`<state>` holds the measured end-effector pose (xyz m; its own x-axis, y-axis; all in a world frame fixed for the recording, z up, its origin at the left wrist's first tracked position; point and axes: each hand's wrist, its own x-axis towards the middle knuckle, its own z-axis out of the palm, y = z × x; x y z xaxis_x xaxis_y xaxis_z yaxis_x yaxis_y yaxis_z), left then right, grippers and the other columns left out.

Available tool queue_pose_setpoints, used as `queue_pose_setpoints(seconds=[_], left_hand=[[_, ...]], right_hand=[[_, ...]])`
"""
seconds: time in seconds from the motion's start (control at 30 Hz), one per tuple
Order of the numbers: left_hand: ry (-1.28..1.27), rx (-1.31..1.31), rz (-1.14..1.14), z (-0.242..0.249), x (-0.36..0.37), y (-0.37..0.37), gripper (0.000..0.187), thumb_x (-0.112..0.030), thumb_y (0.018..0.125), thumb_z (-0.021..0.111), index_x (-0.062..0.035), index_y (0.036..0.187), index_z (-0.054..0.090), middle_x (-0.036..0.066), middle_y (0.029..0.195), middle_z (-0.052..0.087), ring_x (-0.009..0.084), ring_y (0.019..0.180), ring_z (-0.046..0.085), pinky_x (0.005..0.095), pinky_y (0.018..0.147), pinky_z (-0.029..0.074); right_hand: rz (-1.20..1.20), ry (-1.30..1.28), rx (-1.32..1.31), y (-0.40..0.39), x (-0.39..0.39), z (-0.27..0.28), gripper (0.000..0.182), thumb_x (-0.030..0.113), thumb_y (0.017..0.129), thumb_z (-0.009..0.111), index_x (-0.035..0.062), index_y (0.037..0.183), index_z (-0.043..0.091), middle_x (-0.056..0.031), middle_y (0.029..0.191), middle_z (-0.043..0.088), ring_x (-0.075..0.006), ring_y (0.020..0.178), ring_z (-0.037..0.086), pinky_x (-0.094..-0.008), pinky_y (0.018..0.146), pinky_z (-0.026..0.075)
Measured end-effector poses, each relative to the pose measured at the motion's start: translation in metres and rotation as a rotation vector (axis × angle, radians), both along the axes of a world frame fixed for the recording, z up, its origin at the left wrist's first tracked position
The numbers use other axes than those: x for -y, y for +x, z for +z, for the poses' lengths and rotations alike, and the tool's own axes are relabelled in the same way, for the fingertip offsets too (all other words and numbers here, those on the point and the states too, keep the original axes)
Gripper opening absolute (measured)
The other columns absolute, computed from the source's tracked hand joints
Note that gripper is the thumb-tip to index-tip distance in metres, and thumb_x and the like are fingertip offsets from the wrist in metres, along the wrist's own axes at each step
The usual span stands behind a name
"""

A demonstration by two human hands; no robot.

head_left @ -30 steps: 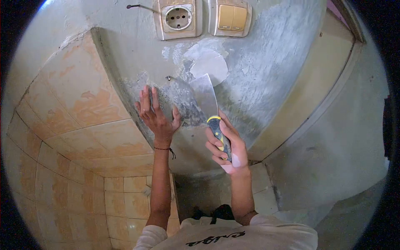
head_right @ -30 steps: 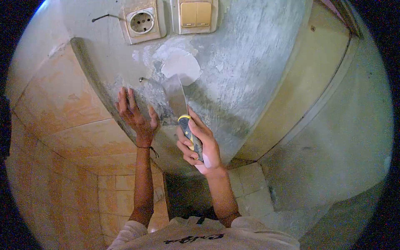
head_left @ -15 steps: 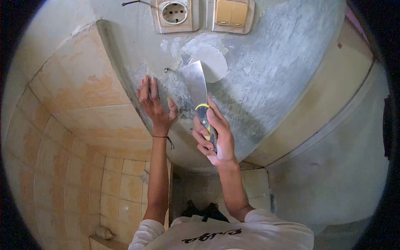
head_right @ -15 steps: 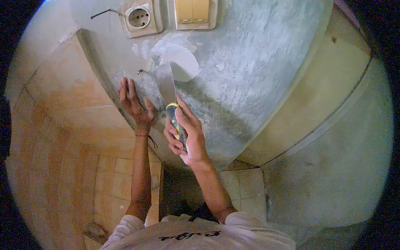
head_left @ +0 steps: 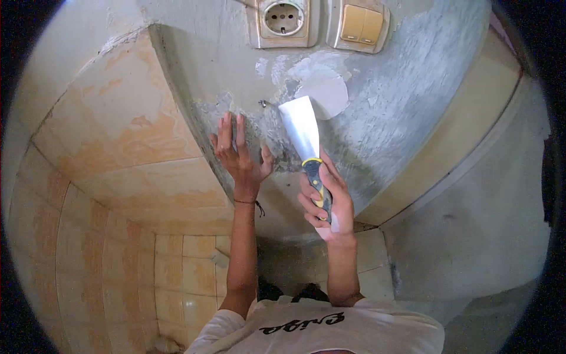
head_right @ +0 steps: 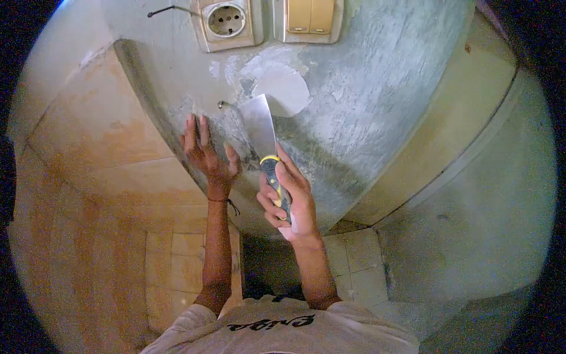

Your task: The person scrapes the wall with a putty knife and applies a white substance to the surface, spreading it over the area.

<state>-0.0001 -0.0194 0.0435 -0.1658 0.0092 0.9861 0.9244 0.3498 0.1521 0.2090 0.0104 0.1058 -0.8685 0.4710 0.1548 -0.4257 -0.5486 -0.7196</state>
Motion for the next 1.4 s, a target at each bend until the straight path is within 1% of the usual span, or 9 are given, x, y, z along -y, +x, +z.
queue_pose_setpoints(seconds=[0.07, 0.27, 0.53, 0.6, 0.87, 0.93, 1.17, 1.23, 1.4], left_hand=[[0.005, 0.001, -0.02, -0.003, -0.003, -0.002, 0.067, -0.038, 0.091, 0.053, -0.007, 0.149, 0.046, 0.017, 0.152, 0.044, 0.0333, 0.142, 0.039, 0.0524, 0.12, 0.021], [0.014, 0.037, -0.04, -0.005, -0.004, -0.001, 0.067, -0.039, 0.089, 0.054, -0.0078, 0.148, 0.048, 0.015, 0.151, 0.046, 0.0308, 0.142, 0.04, 0.0525, 0.12, 0.02], [0.069, 0.059, -0.049, -0.001, -0.007, 0.004, 0.067, -0.039, 0.087, 0.054, -0.0086, 0.146, 0.05, 0.014, 0.151, 0.046, 0.0298, 0.142, 0.04, 0.0523, 0.121, 0.019], [0.069, 0.05, -0.031, -0.001, -0.008, 0.001, 0.066, -0.038, 0.087, 0.054, -0.0086, 0.146, 0.051, 0.014, 0.151, 0.047, 0.0299, 0.141, 0.041, 0.0518, 0.121, 0.019], [0.078, 0.031, -0.029, -0.001, -0.008, 0.0, 0.064, -0.037, 0.088, 0.053, -0.0083, 0.145, 0.052, 0.013, 0.15, 0.048, 0.0302, 0.14, 0.042, 0.0511, 0.121, 0.02], [0.041, 0.04, -0.052, 0.0, -0.005, 0.004, 0.063, -0.031, 0.09, 0.051, -0.0062, 0.148, 0.048, 0.019, 0.153, 0.044, 0.0353, 0.143, 0.038, 0.0545, 0.118, 0.021], [0.056, 0.033, -0.047, -0.001, -0.009, 0.002, 0.063, -0.031, 0.09, 0.051, -0.0069, 0.148, 0.047, 0.019, 0.153, 0.043, 0.0353, 0.144, 0.037, 0.0547, 0.119, 0.02], [0.081, 0.028, -0.03, -0.001, -0.009, 0.001, 0.065, -0.035, 0.087, 0.054, -0.0088, 0.147, 0.05, 0.014, 0.15, 0.047, 0.0309, 0.142, 0.04, 0.0536, 0.12, 0.021], [0.089, 0.019, -0.048, 0.001, -0.009, 0.001, 0.067, -0.033, 0.084, 0.056, -0.0088, 0.147, 0.049, 0.014, 0.15, 0.047, 0.0315, 0.142, 0.04, 0.0536, 0.12, 0.02]], right_hand=[[-0.016, -0.019, -0.053, -0.006, 0.005, 0.002, 0.056, 0.032, 0.108, 0.044, 0.0204, 0.16, 0.027, -0.0007, 0.072, 0.038, -0.0049, 0.044, 0.03, -0.0179, 0.032, 0.023], [-0.123, -0.012, 0.008, -0.003, 0.014, 0.001, 0.056, 0.032, 0.108, 0.045, 0.0212, 0.16, 0.026, -0.001, 0.071, 0.037, -0.0049, 0.044, 0.03, -0.0179, 0.031, 0.022], [-0.067, -0.041, -0.002, -0.001, 0.002, -0.004, 0.056, 0.033, 0.108, 0.044, 0.0218, 0.16, 0.026, 0.0004, 0.07, 0.037, -0.0044, 0.042, 0.03, -0.0173, 0.03, 0.022], [-0.009, -0.004, -0.073, -0.01, -0.002, -0.004, 0.055, 0.032, 0.108, 0.044, 0.0219, 0.159, 0.027, 0.0001, 0.07, 0.037, -0.0043, 0.043, 0.03, -0.0171, 0.03, 0.022], [-0.061, -0.006, -0.057, -0.013, 0.007, -0.005, 0.056, 0.032, 0.108, 0.045, 0.0198, 0.16, 0.027, -0.0005, 0.07, 0.039, -0.0045, 0.045, 0.032, -0.0169, 0.031, 0.022], [-0.037, 0.016, -0.097, -0.017, 0.008, -0.002, 0.056, 0.031, 0.108, 0.045, 0.0197, 0.159, 0.027, -0.0005, 0.071, 0.039, -0.0046, 0.044, 0.032, -0.0171, 0.03, 0.022], [-0.059, 0.003, -0.054, -0.015, 0.014, -0.004, 0.057, 0.031, 0.108, 0.045, 0.0198, 0.16, 0.026, -0.0001, 0.069, 0.038, -0.0047, 0.043, 0.032, -0.0175, 0.03, 0.022], [-0.079, 0.004, -0.026, -0.015, 0.016, -0.008, 0.057, 0.032, 0.108, 0.045, 0.0202, 0.16, 0.026, 0.0001, 0.069, 0.038, -0.0046, 0.043, 0.031, -0.0176, 0.03, 0.023], [-0.011, 0.008, -0.1, -0.017, 0.011, -0.009, 0.057, 0.032, 0.108, 0.044, 0.0208, 0.16, 0.026, 0.0005, 0.069, 0.037, -0.0045, 0.043, 0.03, -0.0175, 0.03, 0.023]])
